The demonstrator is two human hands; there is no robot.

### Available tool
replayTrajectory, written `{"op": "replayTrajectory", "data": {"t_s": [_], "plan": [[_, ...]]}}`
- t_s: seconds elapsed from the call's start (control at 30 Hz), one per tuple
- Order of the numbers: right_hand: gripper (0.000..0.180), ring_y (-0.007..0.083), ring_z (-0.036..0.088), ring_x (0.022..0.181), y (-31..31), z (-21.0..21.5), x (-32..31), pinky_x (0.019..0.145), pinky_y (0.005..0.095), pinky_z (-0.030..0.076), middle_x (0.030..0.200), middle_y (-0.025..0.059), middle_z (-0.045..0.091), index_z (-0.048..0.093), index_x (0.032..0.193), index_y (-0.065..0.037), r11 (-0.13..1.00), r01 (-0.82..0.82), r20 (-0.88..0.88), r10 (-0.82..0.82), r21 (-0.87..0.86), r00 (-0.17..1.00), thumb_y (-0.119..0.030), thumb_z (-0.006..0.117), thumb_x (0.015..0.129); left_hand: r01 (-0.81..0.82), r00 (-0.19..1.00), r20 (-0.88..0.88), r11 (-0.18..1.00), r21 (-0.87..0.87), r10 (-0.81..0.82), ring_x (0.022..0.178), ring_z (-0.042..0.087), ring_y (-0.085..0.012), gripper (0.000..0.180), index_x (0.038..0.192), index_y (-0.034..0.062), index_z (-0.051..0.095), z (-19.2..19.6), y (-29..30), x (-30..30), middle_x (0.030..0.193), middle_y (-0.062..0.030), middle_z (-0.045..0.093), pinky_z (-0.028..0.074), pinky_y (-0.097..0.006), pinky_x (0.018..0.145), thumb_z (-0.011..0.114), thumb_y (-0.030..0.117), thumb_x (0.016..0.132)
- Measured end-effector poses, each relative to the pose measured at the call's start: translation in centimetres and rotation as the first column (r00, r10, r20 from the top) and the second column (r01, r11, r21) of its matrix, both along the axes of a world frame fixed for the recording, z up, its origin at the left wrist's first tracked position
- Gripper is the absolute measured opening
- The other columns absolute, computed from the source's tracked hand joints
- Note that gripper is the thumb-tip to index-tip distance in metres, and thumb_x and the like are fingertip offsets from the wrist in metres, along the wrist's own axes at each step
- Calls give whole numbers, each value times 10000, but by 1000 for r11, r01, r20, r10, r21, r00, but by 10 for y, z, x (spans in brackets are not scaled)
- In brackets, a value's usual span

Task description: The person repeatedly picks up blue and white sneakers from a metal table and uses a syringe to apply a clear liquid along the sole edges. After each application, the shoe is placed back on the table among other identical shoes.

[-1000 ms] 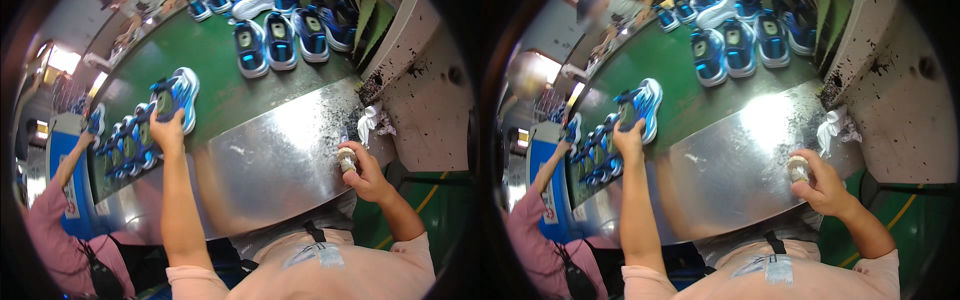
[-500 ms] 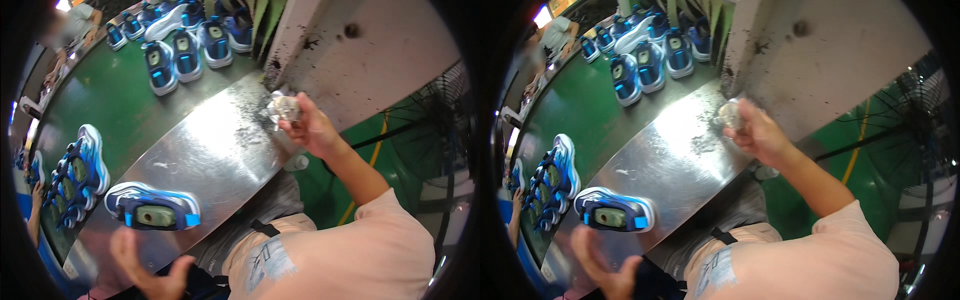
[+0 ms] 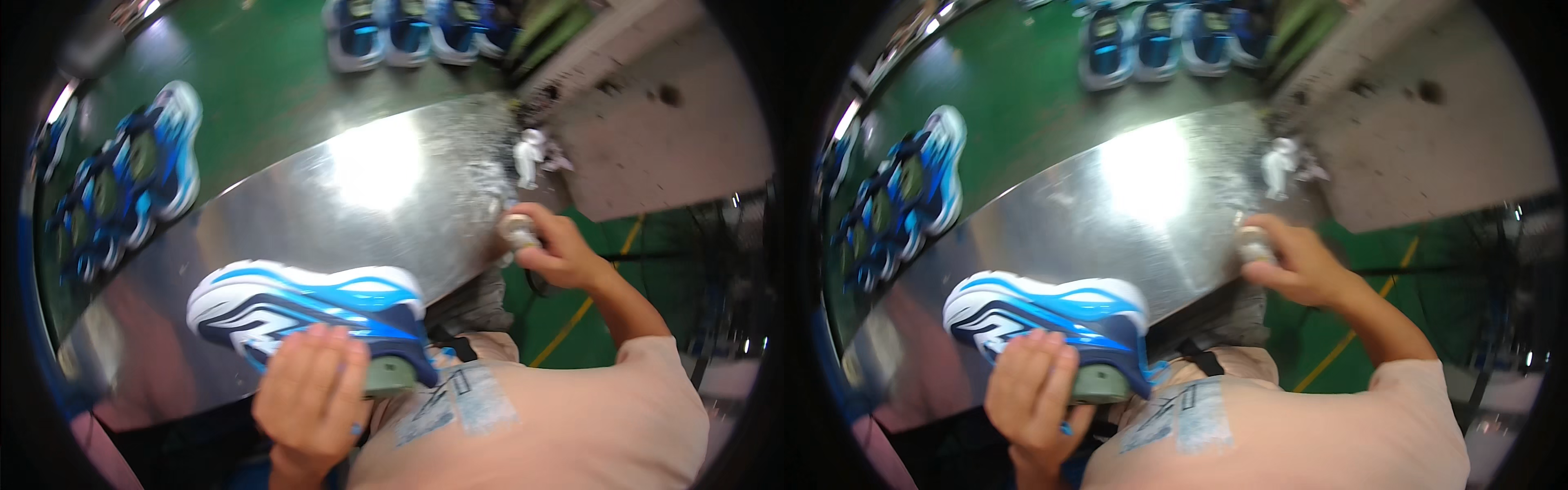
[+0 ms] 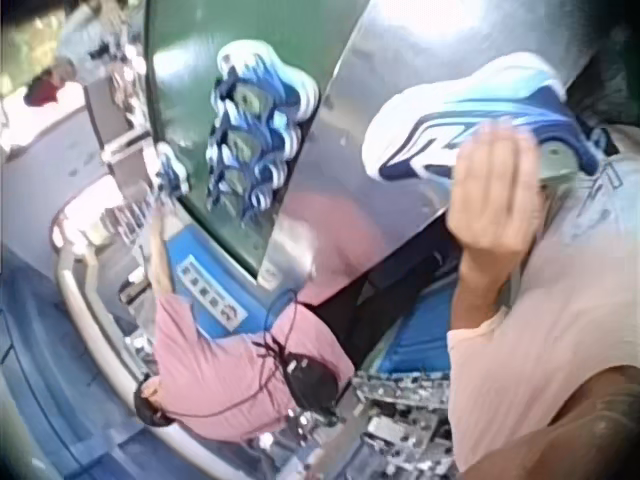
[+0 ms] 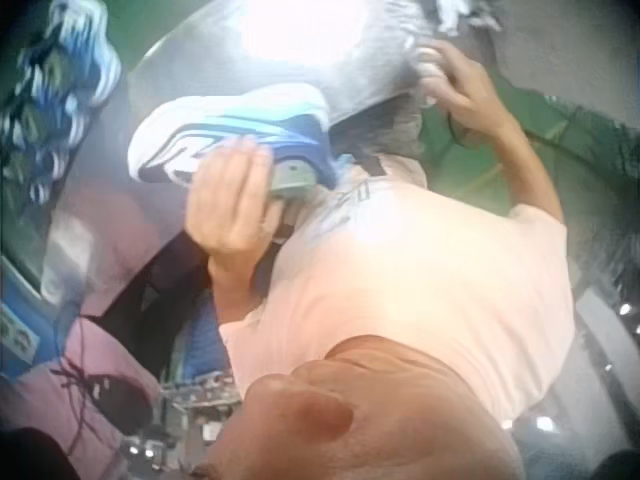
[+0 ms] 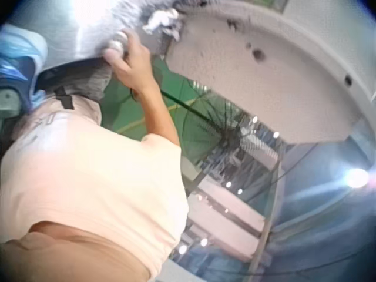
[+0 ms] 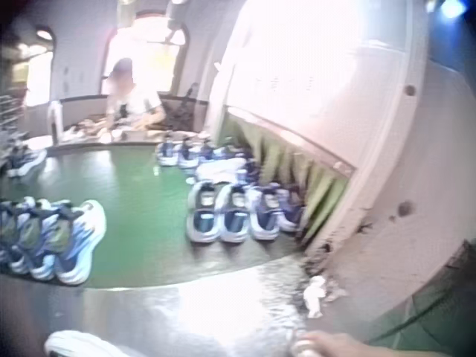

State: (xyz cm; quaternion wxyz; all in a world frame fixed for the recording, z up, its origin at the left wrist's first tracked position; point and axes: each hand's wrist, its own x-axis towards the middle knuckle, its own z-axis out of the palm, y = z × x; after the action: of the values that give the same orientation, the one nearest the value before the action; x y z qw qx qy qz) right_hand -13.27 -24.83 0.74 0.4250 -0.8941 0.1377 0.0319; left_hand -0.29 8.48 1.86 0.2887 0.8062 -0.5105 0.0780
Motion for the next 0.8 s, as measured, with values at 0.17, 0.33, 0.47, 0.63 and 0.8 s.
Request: {"op": "replayTrajectory", "data": {"t_s": [0.17,0.33,0.47,0.63,0.8], "plan": [[730,54,420,495,42,64,67,408,161,294,716,38,521,479,1173,-26,376,-104,146,-85,921,986,-682,395,865,-76,994,65,988,-132,86,961,653,-220,147,928,61,701,-16,14,-19,998,-83,683,507,-345,880,620,69,806],[872,76,423,424,147,80,153,353,191,298,613,74,535,387,1186,-28,116,-47,25,180,992,983,-808,335,799,-90,994,40,982,-164,98,973,650,-226,152,929,64,700,-23,26,-23,987,-78,686,494,-353,906,609,73,807],[1041,74,414,431,185,71,187,366,180,264,602,87,536,387,1173,65,107,77,-112,379,991,918,-875,301,735,-64,997,24,978,-196,70,990,645,-224,167,950,74,699,-25,25,-20,1026,-77,678,488,-348,926,596,84,819],[1048,64,354,434,214,73,208,380,192,223,571,65,488,390,1164,69,428,39,-253,457,903,853,-877,216,748,-91,995,23,969,-231,98,1024,632,-202,176,951,76,691,-31,29,-23,1032,-71,675,473,-335,952,554,95,842],[1050,85,339,421,220,65,221,371,212,226,545,73,461,391,1182,73,430,29,-271,515,902,813,-862,160,765,-108,989,58,942,-319,133,1013,628,-216,232,933,8,678,-38,33,-18,1006,-98,675,439,-336,1002,498,141,871]]}}
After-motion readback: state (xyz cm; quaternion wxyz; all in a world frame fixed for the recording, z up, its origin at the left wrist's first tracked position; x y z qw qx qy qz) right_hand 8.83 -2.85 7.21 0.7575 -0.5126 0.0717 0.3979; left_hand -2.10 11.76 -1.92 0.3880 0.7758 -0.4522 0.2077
